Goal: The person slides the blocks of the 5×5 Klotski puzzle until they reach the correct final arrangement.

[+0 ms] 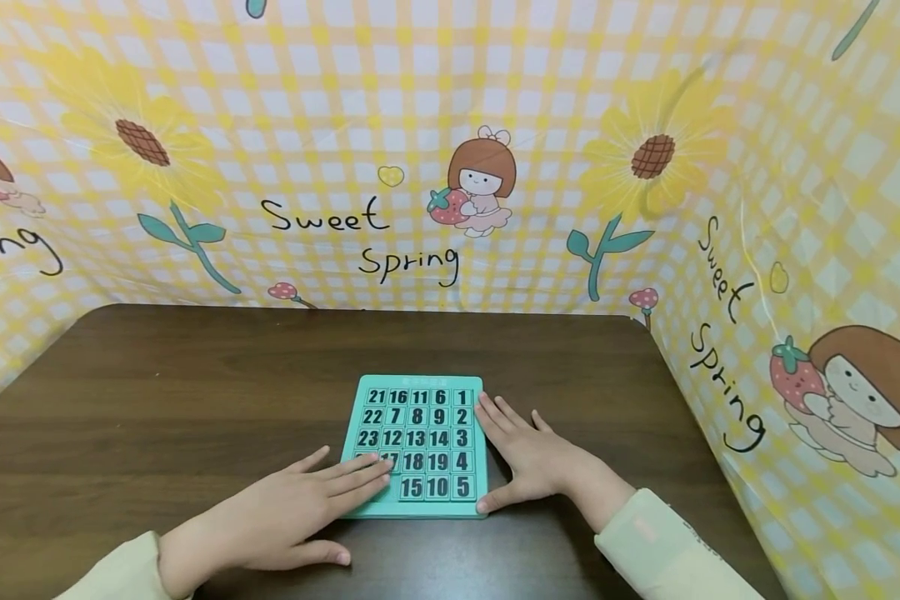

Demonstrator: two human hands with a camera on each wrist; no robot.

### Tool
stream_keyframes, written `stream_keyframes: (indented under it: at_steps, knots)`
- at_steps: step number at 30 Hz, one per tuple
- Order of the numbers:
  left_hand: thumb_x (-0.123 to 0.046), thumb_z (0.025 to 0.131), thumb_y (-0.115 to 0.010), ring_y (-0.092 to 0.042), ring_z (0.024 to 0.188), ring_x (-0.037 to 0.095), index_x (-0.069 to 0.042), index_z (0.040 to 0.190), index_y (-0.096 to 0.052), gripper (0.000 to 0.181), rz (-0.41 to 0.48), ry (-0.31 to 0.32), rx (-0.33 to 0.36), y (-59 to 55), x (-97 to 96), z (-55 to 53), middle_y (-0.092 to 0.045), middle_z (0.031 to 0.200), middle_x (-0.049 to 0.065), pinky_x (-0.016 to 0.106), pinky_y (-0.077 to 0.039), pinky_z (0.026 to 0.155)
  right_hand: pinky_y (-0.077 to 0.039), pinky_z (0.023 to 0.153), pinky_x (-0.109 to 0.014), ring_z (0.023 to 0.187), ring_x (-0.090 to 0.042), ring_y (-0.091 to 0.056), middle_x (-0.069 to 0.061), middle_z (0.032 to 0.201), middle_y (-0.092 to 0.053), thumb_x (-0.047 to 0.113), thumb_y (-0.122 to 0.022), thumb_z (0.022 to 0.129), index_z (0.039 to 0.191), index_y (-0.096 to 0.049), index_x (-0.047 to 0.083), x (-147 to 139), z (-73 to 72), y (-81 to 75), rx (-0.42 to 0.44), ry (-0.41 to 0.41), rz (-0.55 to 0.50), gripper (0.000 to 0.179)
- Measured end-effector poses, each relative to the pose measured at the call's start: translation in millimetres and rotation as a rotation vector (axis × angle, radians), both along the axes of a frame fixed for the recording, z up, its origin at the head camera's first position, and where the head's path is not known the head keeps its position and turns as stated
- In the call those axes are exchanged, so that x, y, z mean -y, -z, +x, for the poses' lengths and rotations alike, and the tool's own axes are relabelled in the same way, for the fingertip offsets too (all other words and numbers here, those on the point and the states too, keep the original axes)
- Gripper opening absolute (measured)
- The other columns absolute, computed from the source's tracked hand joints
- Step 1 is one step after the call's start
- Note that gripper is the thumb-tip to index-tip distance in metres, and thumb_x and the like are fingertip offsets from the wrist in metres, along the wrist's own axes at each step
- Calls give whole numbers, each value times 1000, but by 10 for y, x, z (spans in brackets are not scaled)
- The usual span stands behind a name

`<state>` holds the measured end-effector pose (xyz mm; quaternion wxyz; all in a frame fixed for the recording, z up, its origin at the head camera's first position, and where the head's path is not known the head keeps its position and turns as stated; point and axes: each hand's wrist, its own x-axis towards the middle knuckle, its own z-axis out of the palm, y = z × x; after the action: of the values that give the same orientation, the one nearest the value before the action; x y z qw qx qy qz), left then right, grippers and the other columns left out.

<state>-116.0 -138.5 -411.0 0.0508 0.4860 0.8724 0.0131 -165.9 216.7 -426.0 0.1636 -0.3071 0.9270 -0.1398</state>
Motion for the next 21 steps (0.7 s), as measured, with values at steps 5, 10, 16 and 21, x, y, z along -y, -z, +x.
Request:
stream_keyframes:
  at_steps: [5, 10, 16, 21]
  knots:
    - [-68, 96, -39, -30, 151, 17, -16, 158, -29, 81, 34, -12, -25, 8, 190, 92, -25, 166, -2, 64, -38, 107, -12, 113, -75, 156, -32, 0, -6, 169, 6, 78, -66, 74, 161, -2, 11, -7, -5, -6, 5, 4, 2, 127]
    - [-66, 97, -38, -33, 150, 18, -15, 157, -31, 79, 42, -1, -52, 49, 243, 142, -27, 165, 0, 62, -40, 106, -12, 113, -75, 156, -32, 0, -6, 169, 5, 77, -66, 74, 161, -3, 11, 0, -2, -32, 0, 4, 2, 127]
    - [-65, 98, -37, -35, 149, 19, -14, 157, -33, 78, 34, 13, -68, 69, 216, 160, -30, 164, 1, 61, -41, 106, -12, 112, -76, 156, -34, -1, -8, 169, 5, 77, -67, 74, 161, -4, 10, 18, 10, -22, 8, -2, -5, 126]
    - [-66, 98, -37, -34, 149, 19, -13, 157, -33, 79, 34, 34, -57, 78, 160, 126, -29, 164, 2, 60, -42, 106, -11, 114, -74, 156, -31, 1, -4, 169, 6, 79, -65, 73, 161, -2, 12, -1, -5, -12, 11, 12, 4, 127]
